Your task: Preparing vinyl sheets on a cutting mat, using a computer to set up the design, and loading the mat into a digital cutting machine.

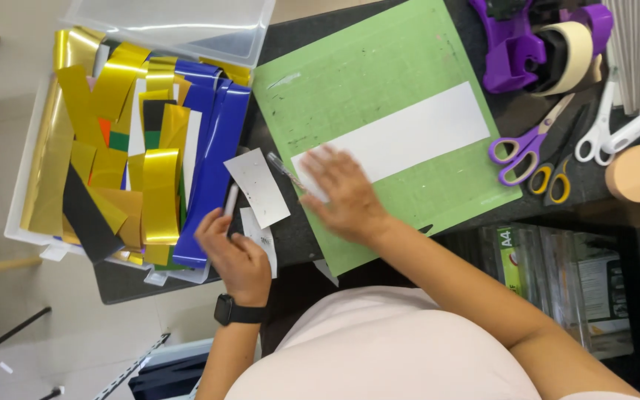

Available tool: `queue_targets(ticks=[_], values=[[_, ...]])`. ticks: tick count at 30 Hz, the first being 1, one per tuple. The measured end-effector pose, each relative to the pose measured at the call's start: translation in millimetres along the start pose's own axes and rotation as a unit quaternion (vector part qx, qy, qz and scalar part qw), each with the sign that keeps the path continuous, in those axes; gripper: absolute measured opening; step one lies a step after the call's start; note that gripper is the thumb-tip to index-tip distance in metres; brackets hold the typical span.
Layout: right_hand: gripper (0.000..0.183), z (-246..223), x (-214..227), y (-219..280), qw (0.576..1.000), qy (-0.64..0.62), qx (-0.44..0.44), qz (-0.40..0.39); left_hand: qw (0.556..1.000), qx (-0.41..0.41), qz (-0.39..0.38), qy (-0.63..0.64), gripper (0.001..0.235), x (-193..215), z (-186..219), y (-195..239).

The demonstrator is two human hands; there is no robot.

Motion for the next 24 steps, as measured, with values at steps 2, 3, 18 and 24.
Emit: queue_targets(ticks=[2,3,18,24], values=[[0.059,17,-4,5,0.993,0.018,-0.079,-0.09,0.999,-0.04,-0.003,0.001,0.027,-14,22,-11],[0.072,26,-6,11,0.971,0.032,-0.154,-0.179,0.997,-0.078,-0.004,0.0,0.021,-20,34,-16],[0.08,198,93,55,0.937,0.239,-0.215,-0.137,0.908,-0.234,-0.309,-0.156,0.064,-83,45,-30],[0.073,204,89,60,0.931,0.261,-0.221,-0.128,0.905,-0.27,-0.302,-0.134,0.069,-74,17,-31]])
Point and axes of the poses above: each hand's wrist, its own y-axis away from the middle knuckle, its own x-axis out of the back of the hand, z = x × y, the point moved 2 cm from there along -y, towards the middle knuckle
